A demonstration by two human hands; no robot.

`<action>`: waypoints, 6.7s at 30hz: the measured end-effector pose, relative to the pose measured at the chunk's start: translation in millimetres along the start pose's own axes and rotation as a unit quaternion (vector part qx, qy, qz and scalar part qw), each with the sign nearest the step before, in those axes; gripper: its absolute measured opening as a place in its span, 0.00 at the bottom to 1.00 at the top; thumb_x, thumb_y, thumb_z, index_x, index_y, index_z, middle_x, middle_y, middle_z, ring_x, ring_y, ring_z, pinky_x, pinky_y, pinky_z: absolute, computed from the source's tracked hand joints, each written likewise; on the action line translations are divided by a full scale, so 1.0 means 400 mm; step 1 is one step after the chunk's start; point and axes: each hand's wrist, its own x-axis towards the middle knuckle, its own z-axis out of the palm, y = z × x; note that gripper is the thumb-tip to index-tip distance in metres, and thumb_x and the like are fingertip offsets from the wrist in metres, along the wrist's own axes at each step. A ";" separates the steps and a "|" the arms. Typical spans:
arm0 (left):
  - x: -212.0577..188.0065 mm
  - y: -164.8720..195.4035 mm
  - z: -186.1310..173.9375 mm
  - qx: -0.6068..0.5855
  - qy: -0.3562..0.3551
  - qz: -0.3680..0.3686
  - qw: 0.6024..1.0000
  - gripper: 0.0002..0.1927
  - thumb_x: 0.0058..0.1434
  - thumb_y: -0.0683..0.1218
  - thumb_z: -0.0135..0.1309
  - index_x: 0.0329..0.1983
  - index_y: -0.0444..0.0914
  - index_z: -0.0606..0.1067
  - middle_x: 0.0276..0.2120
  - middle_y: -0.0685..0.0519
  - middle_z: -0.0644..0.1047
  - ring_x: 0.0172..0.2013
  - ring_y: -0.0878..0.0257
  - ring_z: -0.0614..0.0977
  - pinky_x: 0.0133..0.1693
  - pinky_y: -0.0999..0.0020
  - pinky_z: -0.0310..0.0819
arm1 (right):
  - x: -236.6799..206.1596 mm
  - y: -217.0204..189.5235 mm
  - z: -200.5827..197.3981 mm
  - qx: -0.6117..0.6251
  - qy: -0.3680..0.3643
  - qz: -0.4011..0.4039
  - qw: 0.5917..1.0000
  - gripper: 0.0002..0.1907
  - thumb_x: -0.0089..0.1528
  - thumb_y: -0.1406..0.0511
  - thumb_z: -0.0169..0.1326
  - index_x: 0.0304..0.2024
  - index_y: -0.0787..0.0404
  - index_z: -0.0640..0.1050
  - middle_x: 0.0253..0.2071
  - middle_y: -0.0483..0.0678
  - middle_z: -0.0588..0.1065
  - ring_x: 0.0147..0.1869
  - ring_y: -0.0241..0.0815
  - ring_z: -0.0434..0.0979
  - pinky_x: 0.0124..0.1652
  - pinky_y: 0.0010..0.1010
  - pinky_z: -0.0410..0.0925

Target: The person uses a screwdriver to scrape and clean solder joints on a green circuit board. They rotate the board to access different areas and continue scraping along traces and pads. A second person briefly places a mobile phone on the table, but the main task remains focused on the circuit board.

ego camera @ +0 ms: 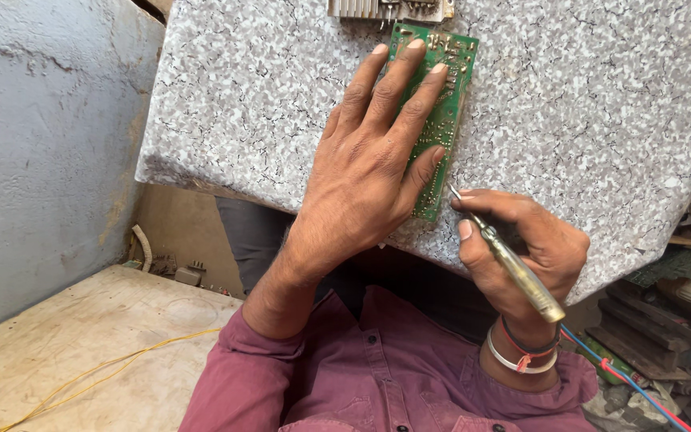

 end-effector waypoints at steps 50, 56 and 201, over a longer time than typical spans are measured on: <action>0.012 0.017 -0.006 0.001 0.011 -0.007 1.000 0.30 0.74 0.52 0.51 0.76 0.44 0.62 0.77 0.48 0.58 0.75 0.45 0.62 0.73 0.50 0.57 | 0.005 -0.017 0.011 0.062 0.016 0.033 0.997 0.08 0.64 0.75 0.61 0.46 0.68 0.80 0.48 0.54 0.81 0.51 0.41 0.84 0.52 0.27 0.76; 0.011 0.016 -0.006 -0.001 0.007 -0.010 1.000 0.29 0.74 0.51 0.51 0.77 0.45 0.61 0.77 0.50 0.58 0.76 0.45 0.62 0.74 0.50 0.57 | 0.006 -0.018 0.008 0.048 0.007 0.026 0.998 0.07 0.63 0.75 0.61 0.45 0.67 0.81 0.47 0.54 0.82 0.49 0.40 0.84 0.53 0.28 0.76; 0.003 0.004 -0.018 -0.066 -0.072 0.080 0.992 0.36 0.68 0.50 0.59 0.77 0.43 0.60 0.77 0.53 0.58 0.76 0.51 0.62 0.76 0.50 0.52 | -0.029 0.020 0.018 0.120 0.067 0.048 0.989 0.50 0.69 0.85 0.57 0.74 0.47 0.41 0.59 0.54 0.64 0.50 0.44 0.80 0.53 0.33 0.80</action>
